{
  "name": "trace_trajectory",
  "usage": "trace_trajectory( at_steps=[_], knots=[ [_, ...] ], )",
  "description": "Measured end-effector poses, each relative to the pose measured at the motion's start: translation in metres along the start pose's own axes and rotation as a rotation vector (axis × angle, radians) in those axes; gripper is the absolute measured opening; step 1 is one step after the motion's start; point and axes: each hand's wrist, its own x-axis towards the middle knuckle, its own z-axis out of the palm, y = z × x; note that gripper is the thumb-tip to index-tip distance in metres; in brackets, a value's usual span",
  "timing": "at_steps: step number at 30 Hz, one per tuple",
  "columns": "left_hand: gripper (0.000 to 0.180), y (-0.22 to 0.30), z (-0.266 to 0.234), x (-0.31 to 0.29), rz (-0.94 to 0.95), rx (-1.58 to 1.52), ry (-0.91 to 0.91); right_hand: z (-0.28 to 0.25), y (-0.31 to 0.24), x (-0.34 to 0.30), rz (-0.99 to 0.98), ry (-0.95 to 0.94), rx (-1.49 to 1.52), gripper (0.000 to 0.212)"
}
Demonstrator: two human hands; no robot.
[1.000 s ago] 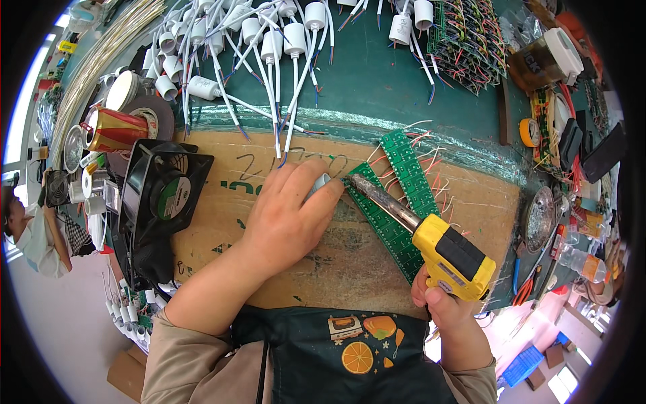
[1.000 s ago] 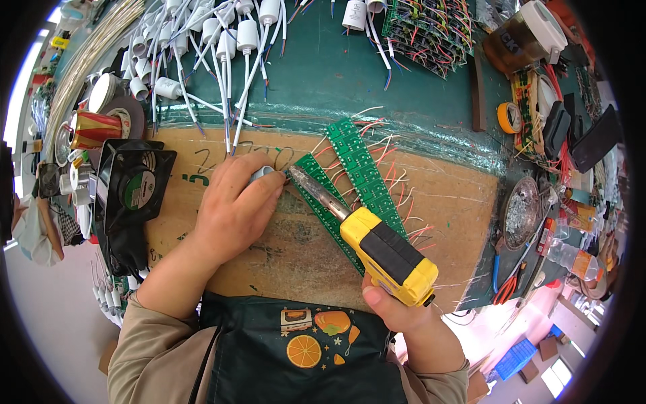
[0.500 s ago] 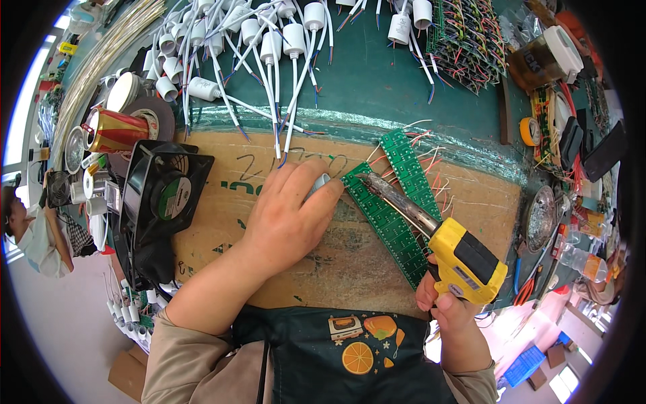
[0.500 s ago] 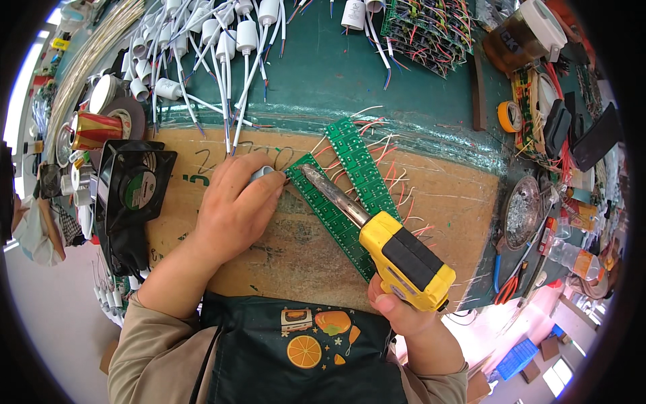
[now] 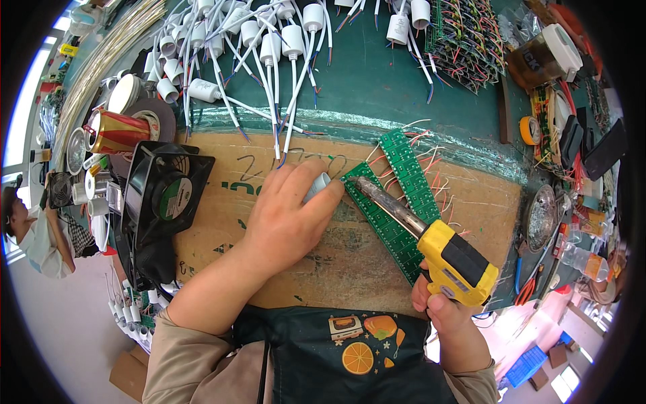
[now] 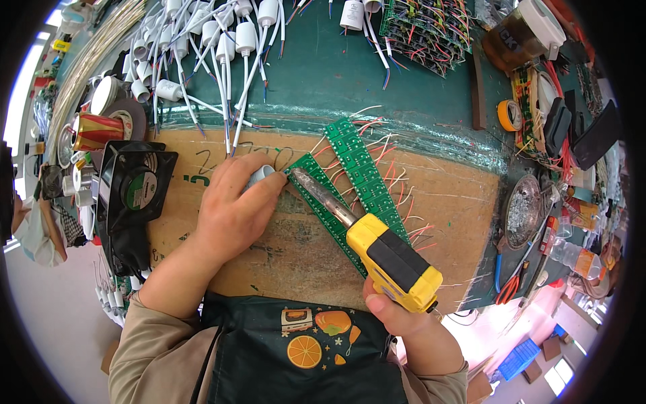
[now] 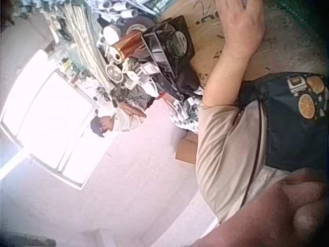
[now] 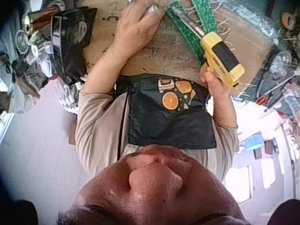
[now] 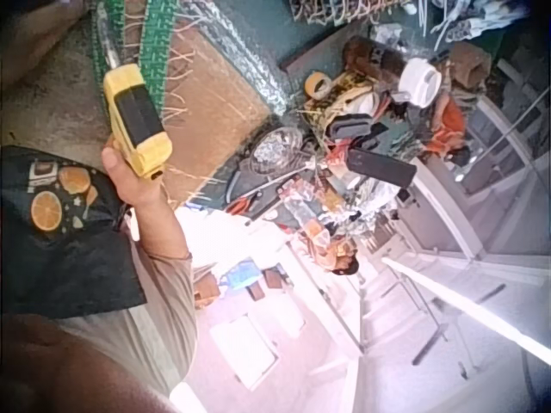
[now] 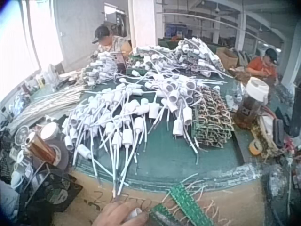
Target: The person solders wires from cylindrical components onto circuit boards using a soldering gun, moves assembled boards onto a pile, and solders additional components onto new circuit boards.
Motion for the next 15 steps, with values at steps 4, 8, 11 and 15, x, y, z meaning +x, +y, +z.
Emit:
trace_trajectory(
  at_steps=[4,8,11,15],
  knots=[
    [0.028,0.0017,-0.0003,0.0015,-0.003,0.01,0.017,-0.0005,0.0019,0.0,0.021,-0.014,0.006,0.026],
    [0.029,0.0014,0.0003,0.001,-0.002,0.011,0.012,-0.0037,0.0056,-0.0011,0.025,-0.038,0.03,0.022],
    [0.027,0.0004,0.001,-0.0008,0.013,0.028,-0.003,-0.0006,0.0031,0.0005,0.017,-0.015,-0.007,0.022],
    [0.027,0.0003,0.0015,-0.001,0.011,0.022,-0.002,-0.0025,0.0044,0.0003,-0.01,-0.036,-0.054,0.023]
  ],
)
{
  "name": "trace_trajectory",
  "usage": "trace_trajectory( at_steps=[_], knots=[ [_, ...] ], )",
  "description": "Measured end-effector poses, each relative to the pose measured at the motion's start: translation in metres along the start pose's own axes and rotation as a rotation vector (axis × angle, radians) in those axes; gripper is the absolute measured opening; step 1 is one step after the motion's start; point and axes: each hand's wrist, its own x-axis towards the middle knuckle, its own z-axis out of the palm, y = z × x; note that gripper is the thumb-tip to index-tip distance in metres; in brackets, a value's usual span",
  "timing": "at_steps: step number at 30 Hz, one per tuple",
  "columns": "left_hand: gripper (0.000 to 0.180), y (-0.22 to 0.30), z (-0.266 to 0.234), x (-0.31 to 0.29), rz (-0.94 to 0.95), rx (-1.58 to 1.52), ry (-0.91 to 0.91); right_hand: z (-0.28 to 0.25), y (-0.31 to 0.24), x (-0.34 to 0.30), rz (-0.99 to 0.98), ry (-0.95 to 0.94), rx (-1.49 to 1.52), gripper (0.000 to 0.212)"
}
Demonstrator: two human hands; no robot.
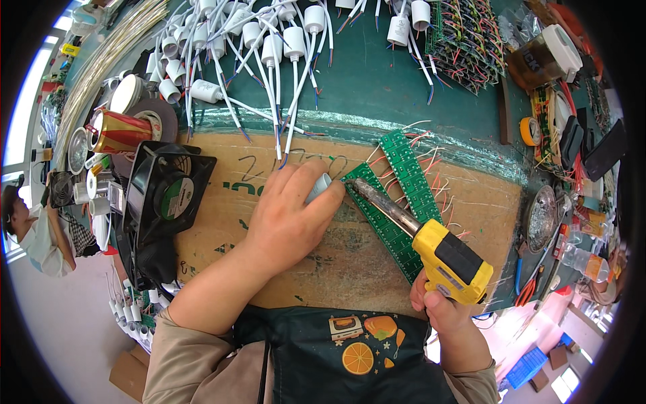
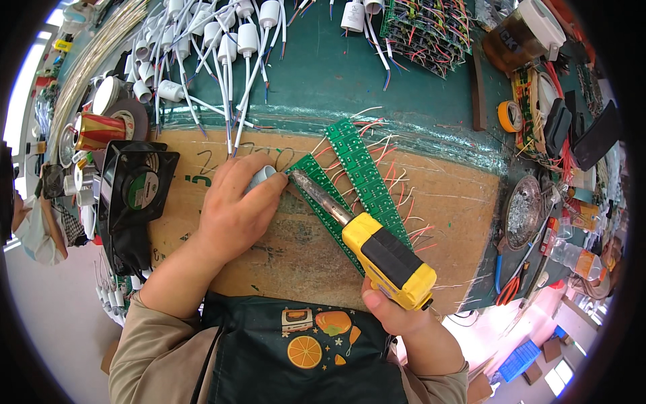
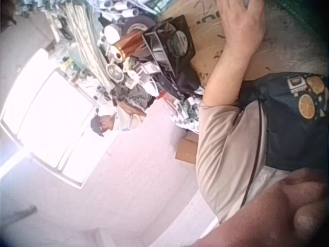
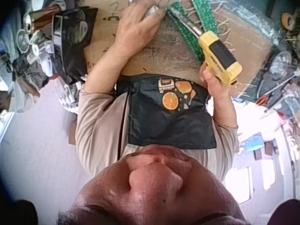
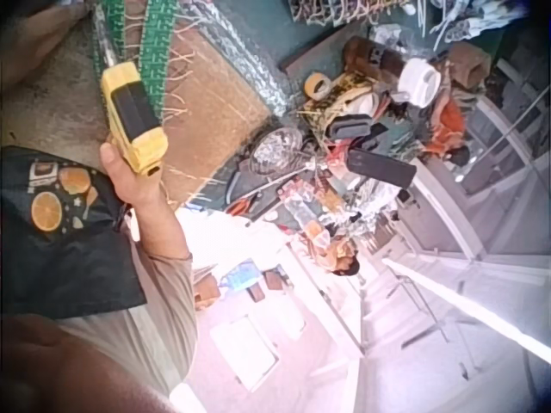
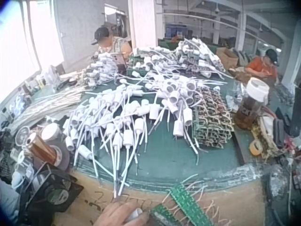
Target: The person solders wires from cylindrical components onto circuit boards using a soldering gun, moves assembled boards onto a pile, and solders additional components onto new circuit boards.
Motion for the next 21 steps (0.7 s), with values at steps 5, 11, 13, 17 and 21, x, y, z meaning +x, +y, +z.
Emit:
trace_trajectory(
  at_steps=[5,11,13,17,21],
  knots=[
    [0.028,0.002,0.004,0.004,0.014,-0.005,-0.009,-0.007,0.003,-0.006,-0.016,-0.018,0.202,0.035],
    [0.029,0.0,0.0,-0.001,-0.001,-0.002,-0.001,-0.01,0.005,-0.008,-0.17,0.178,0.295,0.08],
    [0.029,0.0,0.0,-0.001,0.005,0.002,0.006,-0.025,0.013,-0.011,-0.251,0.215,0.324,0.08],
    [0.029,0.004,-0.001,0.002,0.009,-0.009,0.022,-0.047,0.031,-0.024,-0.392,0.27,0.316,0.076],
    [0.027,0.006,-0.004,0.005,0.011,0.014,0.014,-0.053,0.045,-0.031,-0.447,0.314,0.299,0.074]
  ],
)
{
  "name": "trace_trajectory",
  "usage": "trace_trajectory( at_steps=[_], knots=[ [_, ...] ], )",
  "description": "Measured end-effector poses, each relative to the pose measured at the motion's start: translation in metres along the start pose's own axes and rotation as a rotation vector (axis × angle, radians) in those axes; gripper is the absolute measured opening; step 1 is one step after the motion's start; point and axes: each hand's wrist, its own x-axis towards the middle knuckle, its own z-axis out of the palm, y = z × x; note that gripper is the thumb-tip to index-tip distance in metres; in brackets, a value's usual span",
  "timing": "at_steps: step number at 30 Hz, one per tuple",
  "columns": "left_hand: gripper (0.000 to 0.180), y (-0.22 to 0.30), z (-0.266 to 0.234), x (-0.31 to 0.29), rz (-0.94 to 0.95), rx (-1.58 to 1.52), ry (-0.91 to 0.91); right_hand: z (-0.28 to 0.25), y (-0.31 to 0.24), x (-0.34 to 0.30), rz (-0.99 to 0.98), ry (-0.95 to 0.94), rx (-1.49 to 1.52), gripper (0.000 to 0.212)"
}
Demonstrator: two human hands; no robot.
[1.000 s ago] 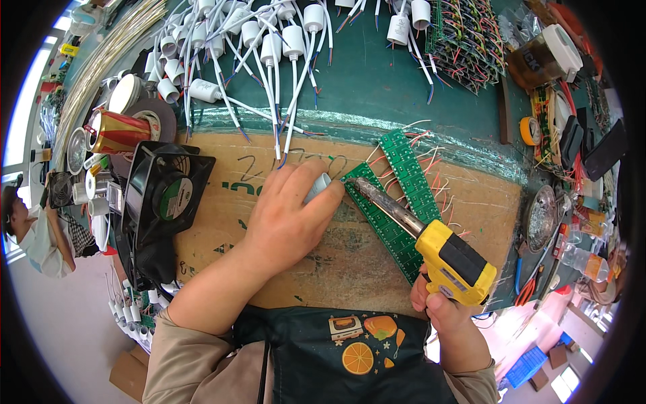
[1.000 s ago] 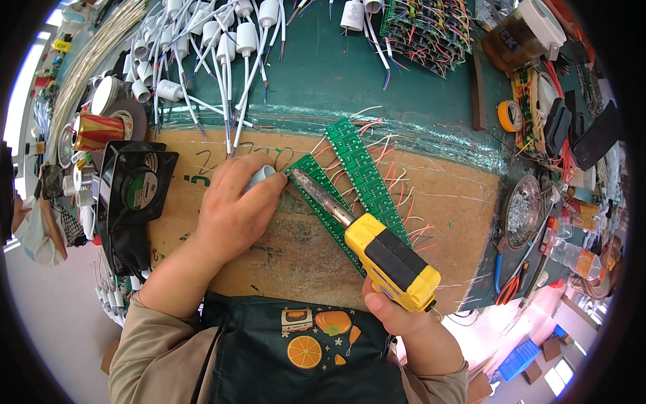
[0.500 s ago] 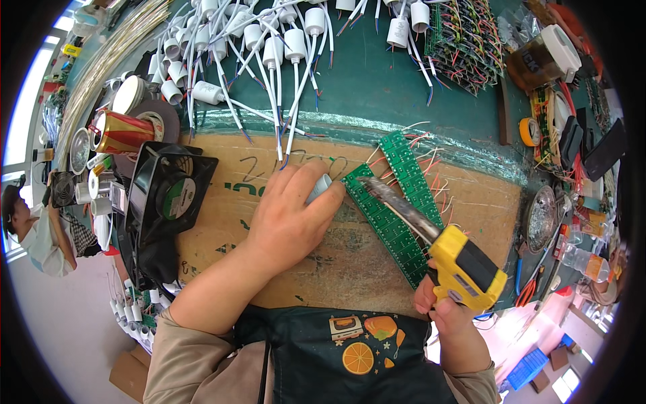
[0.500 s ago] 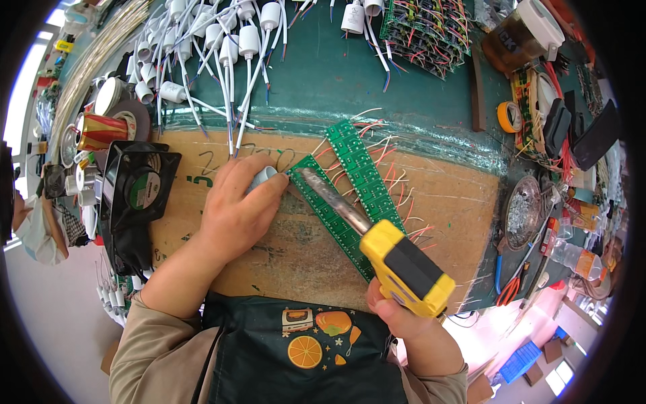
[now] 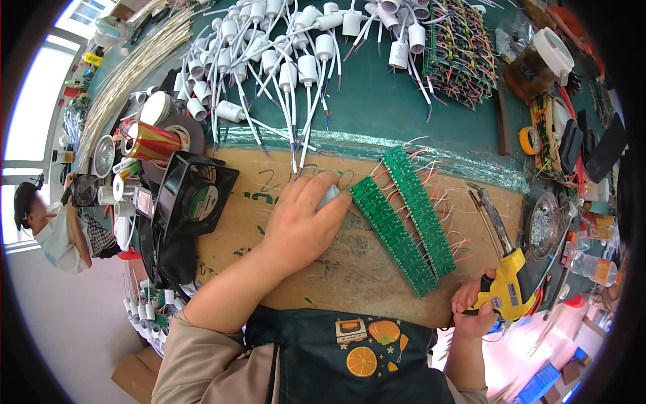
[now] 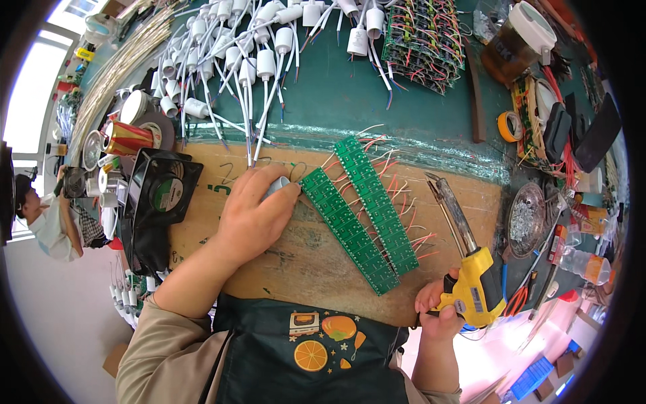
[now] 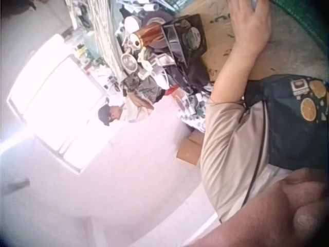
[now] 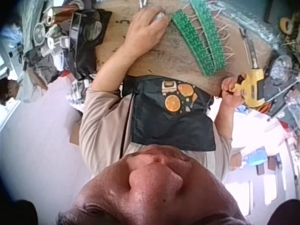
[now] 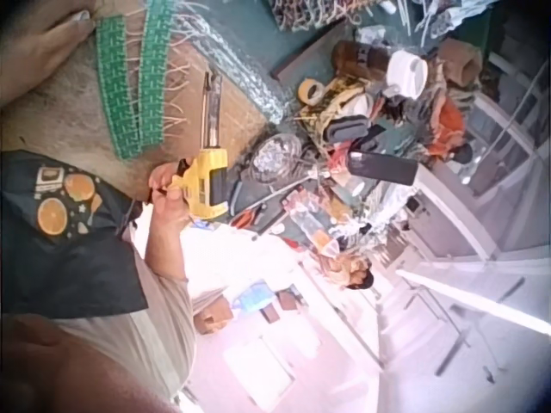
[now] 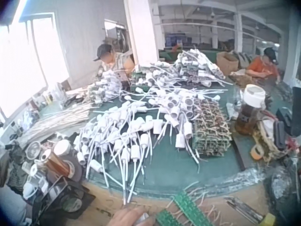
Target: The person solders wires from cylindrical components onto circuit boards using a soldering gun, moves assembled boards onto a pile, and solders additional components onto new circuit boards.
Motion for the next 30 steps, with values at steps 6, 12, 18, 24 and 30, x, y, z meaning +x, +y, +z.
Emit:
trace_trajectory(
  at_steps=[6,12,18,24,30],
  knots=[
    [0.024,0.002,-0.017,0.013,-0.08,-0.054,0.048,0.003,0.003,0.0,-0.025,0.008,-0.024,0.073],
    [0.023,-0.032,-0.013,0.053,-0.157,0.17,0.122,0.002,0.003,0.0,0.002,-0.008,-0.015,0.072],
    [0.03,-0.059,0.002,0.093,-0.415,0.394,-0.128,0.004,0.002,0.003,0.006,-0.029,0.014,0.073],
    [0.032,-0.059,-0.007,0.094,-0.486,0.198,-0.036,0.007,0.003,0.004,-0.002,-0.018,0.034,0.071],
    [0.032,0.018,-0.064,0.046,-0.665,-0.355,-0.099,0.001,0.0,0.002,0.004,0.001,0.003,0.072]
  ],
)
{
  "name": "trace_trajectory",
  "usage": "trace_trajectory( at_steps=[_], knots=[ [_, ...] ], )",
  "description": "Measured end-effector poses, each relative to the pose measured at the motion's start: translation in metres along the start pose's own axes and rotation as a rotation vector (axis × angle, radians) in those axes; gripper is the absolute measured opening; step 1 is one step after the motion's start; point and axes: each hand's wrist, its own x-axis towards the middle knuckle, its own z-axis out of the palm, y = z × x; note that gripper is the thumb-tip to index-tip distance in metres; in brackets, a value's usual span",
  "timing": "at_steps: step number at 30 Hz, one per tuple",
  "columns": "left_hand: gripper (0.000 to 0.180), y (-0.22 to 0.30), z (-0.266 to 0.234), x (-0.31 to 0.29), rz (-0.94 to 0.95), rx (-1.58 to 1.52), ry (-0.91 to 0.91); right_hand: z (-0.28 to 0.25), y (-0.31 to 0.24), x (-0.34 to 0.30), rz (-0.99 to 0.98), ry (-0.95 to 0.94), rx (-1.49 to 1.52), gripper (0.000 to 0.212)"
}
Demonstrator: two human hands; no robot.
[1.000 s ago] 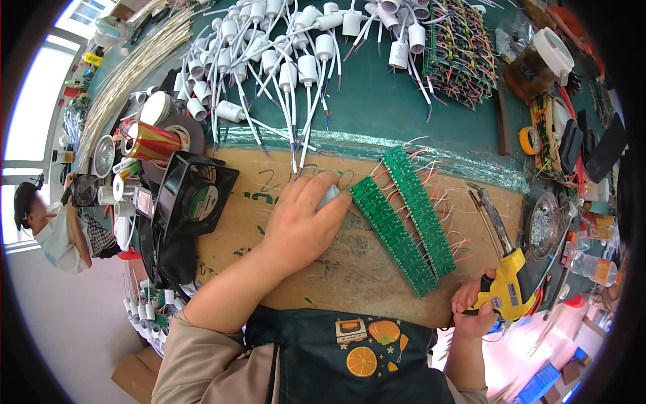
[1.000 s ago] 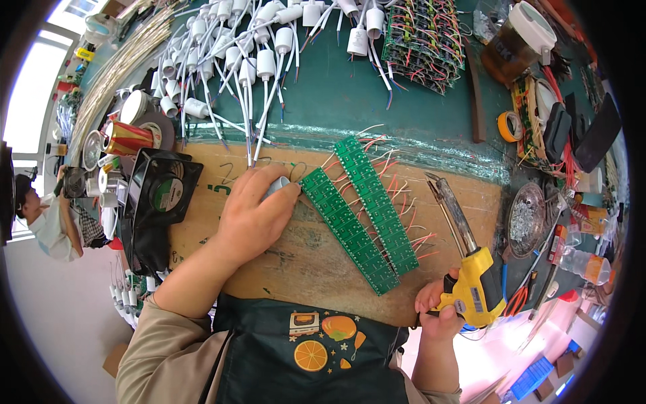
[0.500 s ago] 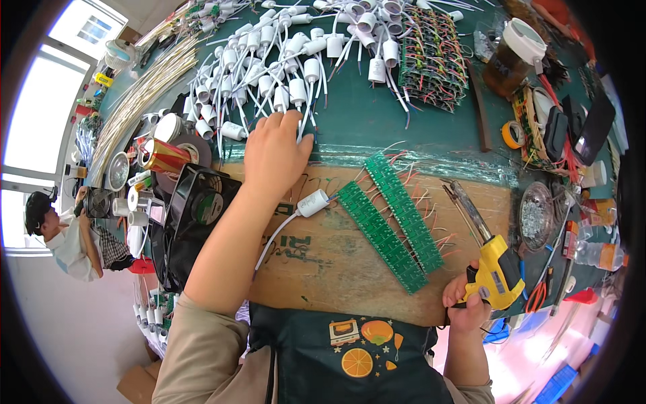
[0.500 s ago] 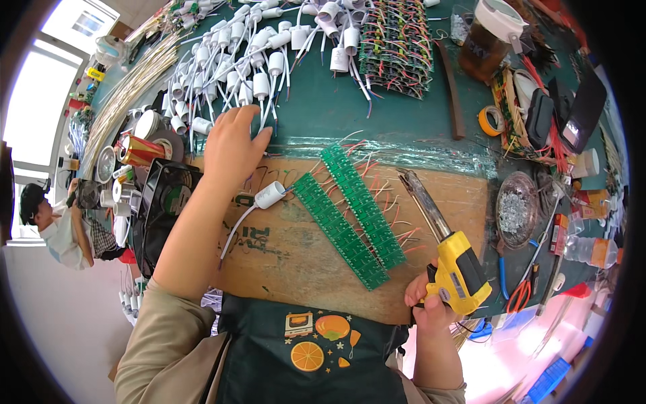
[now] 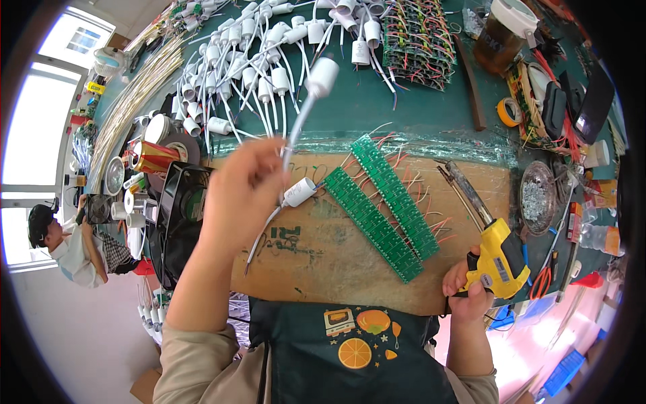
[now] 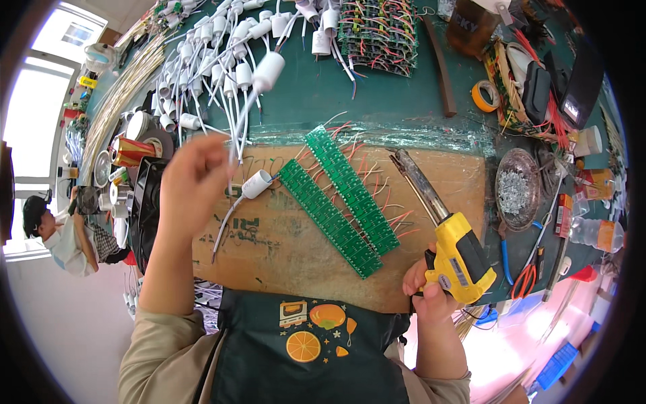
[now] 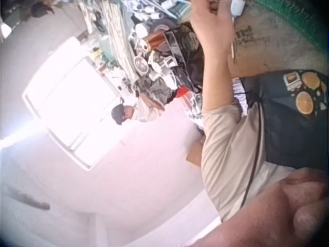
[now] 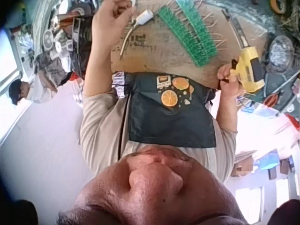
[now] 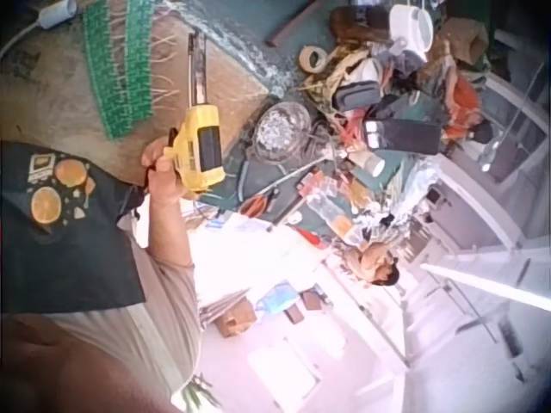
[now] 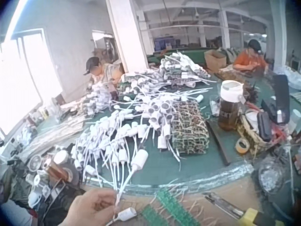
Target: The person solders wires from cylindrical components onto circuit boards using a soldering gun, moves assembled boards onto a pile, and solders additional components onto new circuit boards.
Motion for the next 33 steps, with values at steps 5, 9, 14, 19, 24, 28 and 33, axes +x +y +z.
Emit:
trace_trajectory(
  at_steps=[5,9,14,19,24,28,33],
  knots=[
    [0.034,-0.024,-0.028,-0.07,-0.112,-0.128,-0.42,0.006,-0.004,-0.001,0.044,-0.003,0.013,0.074],
    [0.04,-0.042,-0.042,-0.079,-0.153,0.339,-0.668,0.009,-0.005,0.0,0.062,-0.019,0.035,0.075],
    [0.044,-0.03,-0.015,-0.061,0.259,0.327,-0.45,0.01,-0.005,-0.006,0.111,-0.066,0.075,0.076],
    [0.046,-0.025,0.036,-0.044,0.471,0.372,-0.169,0.035,-0.009,-0.017,0.252,-0.187,0.189,0.076],
    [0.042,-0.025,0.052,-0.038,0.503,0.385,-0.167,0.042,0.005,-0.016,0.278,-0.361,0.271,0.074],
    [0.039,-0.028,0.049,-0.036,0.561,0.408,-0.126,0.036,0.001,-0.008,0.214,-0.28,0.197,0.074],
    [0.036,-0.021,0.042,-0.042,0.56,0.56,-0.154,0.031,-0.006,0.001,0.145,-0.193,0.157,0.073]
  ],
)
